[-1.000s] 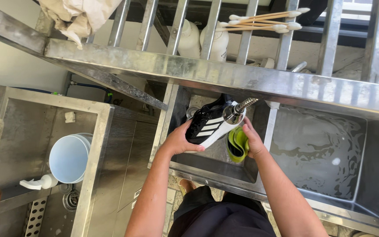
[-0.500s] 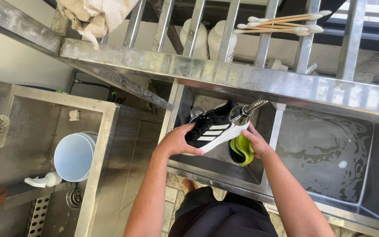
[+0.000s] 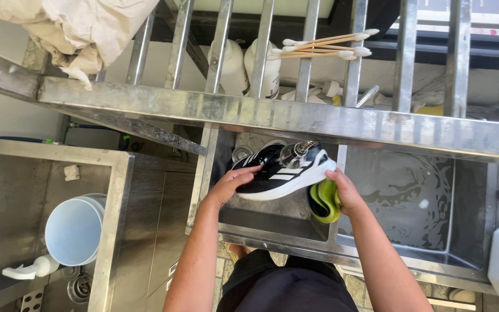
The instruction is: The person cleans a pair of black and white sneakers using a cloth, a pressure washer, and a sink faucet. They wipe the shoes, spray them with water, and rinse them thoroughly in a sink.
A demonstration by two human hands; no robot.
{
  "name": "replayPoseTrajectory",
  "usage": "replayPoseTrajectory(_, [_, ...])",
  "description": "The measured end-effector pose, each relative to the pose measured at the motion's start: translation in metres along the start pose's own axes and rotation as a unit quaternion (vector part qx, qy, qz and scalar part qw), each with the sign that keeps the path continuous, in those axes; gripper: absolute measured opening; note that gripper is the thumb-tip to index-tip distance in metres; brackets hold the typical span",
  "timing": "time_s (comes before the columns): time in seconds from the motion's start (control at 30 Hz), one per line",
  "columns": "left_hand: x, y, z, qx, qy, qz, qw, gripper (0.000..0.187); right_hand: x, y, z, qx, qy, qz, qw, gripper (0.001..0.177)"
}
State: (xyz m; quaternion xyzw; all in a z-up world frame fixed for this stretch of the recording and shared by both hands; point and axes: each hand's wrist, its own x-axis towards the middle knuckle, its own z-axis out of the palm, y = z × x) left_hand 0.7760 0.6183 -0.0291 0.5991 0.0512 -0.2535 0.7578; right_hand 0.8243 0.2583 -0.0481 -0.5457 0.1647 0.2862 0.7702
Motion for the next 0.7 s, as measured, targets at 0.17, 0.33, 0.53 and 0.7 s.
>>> replayPoseTrajectory(0.17, [0.025, -0.012, 0.028, -0.144, -0.016, 0.075, 0.987, 0.067, -0.014, -0.015, -0.035, 0.032, 0.082, 0.006, 0.996, 0.058])
replayPoseTrajectory(0.33, [0.047, -0.029, 0.054, -0.253, -0.043, 0.137, 0.957, 0.066, -0.016, -0.014, -0.066, 0.065, 0.119, -0.012, 0.991, 0.059])
replayPoseTrajectory(0.53, [0.048, -0.014, 0.078, -0.338, -0.032, 0.121, 0.933, 0.065, -0.018, -0.006, -0.082, 0.089, 0.112, -0.032, 0.989, 0.064])
replayPoseTrajectory(0.7, [0.059, -0.012, 0.094, -0.404, 0.024, 0.107, 0.908, 0.051, -0.033, -0.01, -0.072, 0.059, 0.092, -0.073, 0.991, 0.07])
